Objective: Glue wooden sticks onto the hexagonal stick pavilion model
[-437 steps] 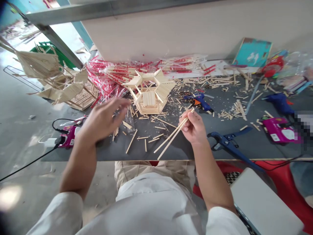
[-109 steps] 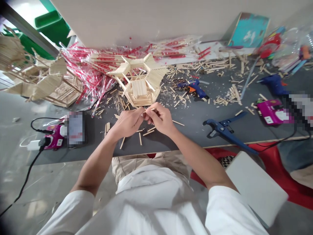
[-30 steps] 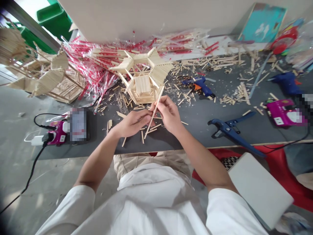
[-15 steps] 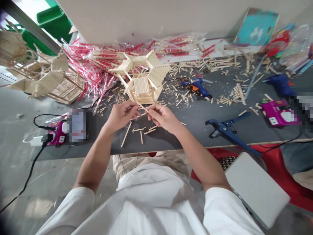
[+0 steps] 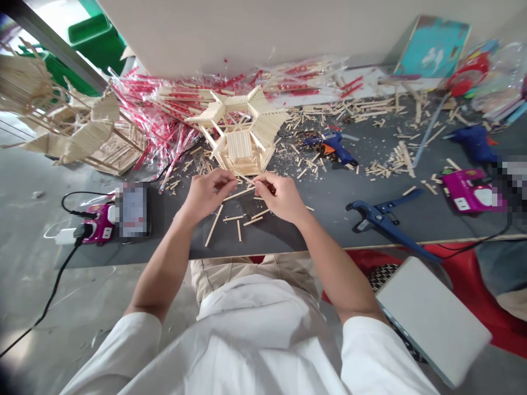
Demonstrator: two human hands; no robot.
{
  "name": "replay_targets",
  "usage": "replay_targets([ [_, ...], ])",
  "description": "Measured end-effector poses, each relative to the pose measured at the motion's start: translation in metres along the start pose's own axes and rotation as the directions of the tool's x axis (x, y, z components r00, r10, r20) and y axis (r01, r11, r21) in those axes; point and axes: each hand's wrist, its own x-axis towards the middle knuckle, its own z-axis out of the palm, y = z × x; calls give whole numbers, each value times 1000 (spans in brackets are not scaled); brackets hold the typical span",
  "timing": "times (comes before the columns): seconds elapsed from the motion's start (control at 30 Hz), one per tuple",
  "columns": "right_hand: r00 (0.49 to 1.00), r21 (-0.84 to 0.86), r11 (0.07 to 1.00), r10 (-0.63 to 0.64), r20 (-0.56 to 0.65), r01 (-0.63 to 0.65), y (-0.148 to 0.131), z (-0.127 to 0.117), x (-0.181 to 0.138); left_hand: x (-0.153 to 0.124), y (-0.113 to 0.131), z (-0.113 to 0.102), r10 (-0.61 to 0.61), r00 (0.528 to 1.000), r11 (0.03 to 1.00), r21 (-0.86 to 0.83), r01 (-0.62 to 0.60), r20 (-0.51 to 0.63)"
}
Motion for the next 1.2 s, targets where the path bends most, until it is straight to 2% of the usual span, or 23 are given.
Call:
replay_targets([
  [0.2,998,-188,981,-45,35,51,-7,1,0,1,6,-5,132,991,981,136,-135,36],
  [0.3,996,-246,965,-75,55,86,-8,2,0,0,6,-3,266,957,941,185,-283,112],
  [0.4,985,-298,939,-152,78,169,-6,3,0,-2,2,4,317,933,887,294,-355,170],
  [0.47,976,-347,912,-201,85,218,-3,4,0,-2,0,9,317,929,855,366,-367,191],
  [0.6,972,-429,873,-227,67,234,2,4,2,-3,-1,17,317,931,826,430,-364,179],
  [0.77,956,-588,779,-292,-31,219,1,4,2,-3,3,25,320,938,826,444,-346,137],
  [0.9,961,-582,790,-271,-49,193,-1,6,1,-4,3,28,327,937,838,420,-348,123],
  [1.2,976,-512,843,-214,-43,162,6,9,4,-5,-1,27,364,922,764,525,-375,128],
])
